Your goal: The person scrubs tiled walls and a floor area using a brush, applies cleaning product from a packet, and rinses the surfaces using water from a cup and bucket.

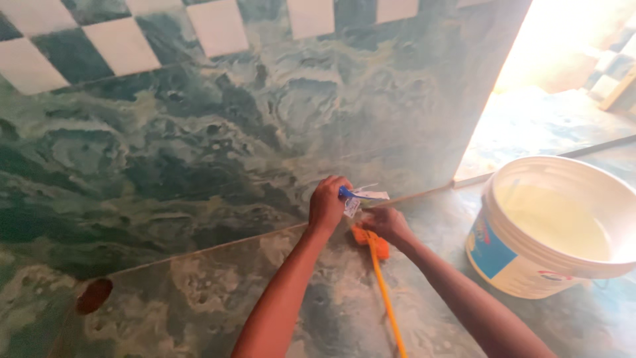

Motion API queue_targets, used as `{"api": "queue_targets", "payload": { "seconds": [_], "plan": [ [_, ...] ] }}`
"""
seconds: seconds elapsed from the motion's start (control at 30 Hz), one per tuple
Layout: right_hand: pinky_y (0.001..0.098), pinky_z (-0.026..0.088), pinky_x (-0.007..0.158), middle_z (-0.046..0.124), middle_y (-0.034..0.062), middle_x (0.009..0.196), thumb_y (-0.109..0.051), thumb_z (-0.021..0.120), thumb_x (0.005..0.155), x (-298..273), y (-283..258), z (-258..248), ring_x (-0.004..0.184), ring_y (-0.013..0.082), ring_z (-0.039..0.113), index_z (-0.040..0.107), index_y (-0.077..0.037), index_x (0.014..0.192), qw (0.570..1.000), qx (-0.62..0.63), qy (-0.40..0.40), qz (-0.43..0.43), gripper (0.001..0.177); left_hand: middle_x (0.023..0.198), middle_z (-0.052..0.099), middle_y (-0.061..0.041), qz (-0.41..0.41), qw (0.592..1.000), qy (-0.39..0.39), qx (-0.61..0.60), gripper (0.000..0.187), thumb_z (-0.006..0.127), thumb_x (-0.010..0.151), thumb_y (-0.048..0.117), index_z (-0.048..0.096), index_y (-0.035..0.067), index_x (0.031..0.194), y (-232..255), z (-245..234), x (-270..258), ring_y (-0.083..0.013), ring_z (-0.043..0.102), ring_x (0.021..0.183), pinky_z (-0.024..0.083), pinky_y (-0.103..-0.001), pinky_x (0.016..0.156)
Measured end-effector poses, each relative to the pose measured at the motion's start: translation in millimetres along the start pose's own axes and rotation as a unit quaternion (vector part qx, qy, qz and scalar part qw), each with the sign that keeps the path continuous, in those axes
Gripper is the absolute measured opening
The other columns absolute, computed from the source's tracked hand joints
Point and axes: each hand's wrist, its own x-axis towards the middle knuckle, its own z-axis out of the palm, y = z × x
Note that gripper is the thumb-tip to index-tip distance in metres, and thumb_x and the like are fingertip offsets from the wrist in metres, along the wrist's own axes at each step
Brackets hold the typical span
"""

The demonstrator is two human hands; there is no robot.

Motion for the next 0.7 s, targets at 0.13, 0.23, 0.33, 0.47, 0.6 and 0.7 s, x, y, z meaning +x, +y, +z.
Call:
{"api": "queue_targets", "payload": {
  "seconds": [0.13,0.23,0.33,0.47,0.6,0.7],
  "plan": [
    [0.0358,0.056,0.065,0.075,0.0054,0.084,-0.032,0.083,0.08,7.1,-43.6,-65.5,0.073,0.0143,0.066,0.075,-0.015,0.119,0.987,0.154,-0.03,0.038,0.043,0.09,0.066,-0.011,0.016,0.999,0.035,-0.03,0.022,0.069,0.073,-0.003,0.068,0.01,0.09,39.4,17.0,31.9,-0.0358,0.064,0.092,0.051,-0.046,0.076],
    [0.0329,0.057,0.068,0.077,0.0012,0.089,-0.03,0.083,0.083,20.1,-41.2,-98.9,0.079,0.0109,0.071,0.081,-0.007,0.103,0.97,0.241,-0.013,0.029,0.031,0.092,0.068,-0.012,0.011,0.998,0.049,-0.045,0.02,0.066,0.079,-0.002,0.069,0.01,0.094,65.5,33.1,54.9,-0.0363,0.066,0.091,0.052,-0.046,0.077],
    [0.0353,0.052,0.066,0.077,0.0046,0.088,-0.031,0.081,0.084,32.4,-31.6,-144.7,0.076,0.0152,0.067,0.078,-0.006,0.1,0.97,0.229,0.058,0.049,0.03,0.088,0.069,-0.014,-0.023,0.995,0.066,-0.073,0.013,0.073,0.079,0.005,0.07,0.008,0.091,88.1,56.4,82.1,-0.0384,0.067,0.085,0.053,-0.048,0.074],
    [0.0357,0.055,0.074,0.072,0.012,0.096,-0.021,0.089,0.074,21.0,-18.4,-227.0,0.085,0.0183,0.069,0.079,-0.002,0.092,0.961,0.005,0.24,-0.139,0.029,0.082,0.072,-0.014,-0.045,0.993,0.048,-0.098,0.005,0.073,0.086,0.009,0.071,0.007,0.09,117.1,94.4,103.6,-0.0382,0.07,0.084,0.054,-0.046,0.071],
    [0.0323,0.055,0.078,0.078,0.0097,0.093,-0.018,0.086,0.078,2.3,-14.4,-298.2,0.086,0.0162,0.071,0.075,-0.001,0.092,0.959,0.101,0.224,-0.139,0.024,0.075,0.074,-0.009,-0.073,0.975,-0.018,-0.21,0.012,0.077,0.085,0.017,0.072,0.009,0.093,154.0,142.4,126.6,-0.0245,0.076,0.07,0.057,-0.038,0.064],
    [0.0305,0.055,0.073,0.077,0.0095,0.093,-0.015,0.085,0.078,-4.1,-3.4,-331.3,0.085,0.0134,0.069,0.062,-0.003,0.1,0.947,0.213,0.217,-0.102,0.034,0.077,0.075,-0.008,-0.092,0.966,-0.042,-0.237,0.011,0.076,0.086,0.016,0.073,0.009,0.095,180.2,183.0,137.7,-0.0201,0.076,0.07,0.057,-0.035,0.063]
  ]
}}
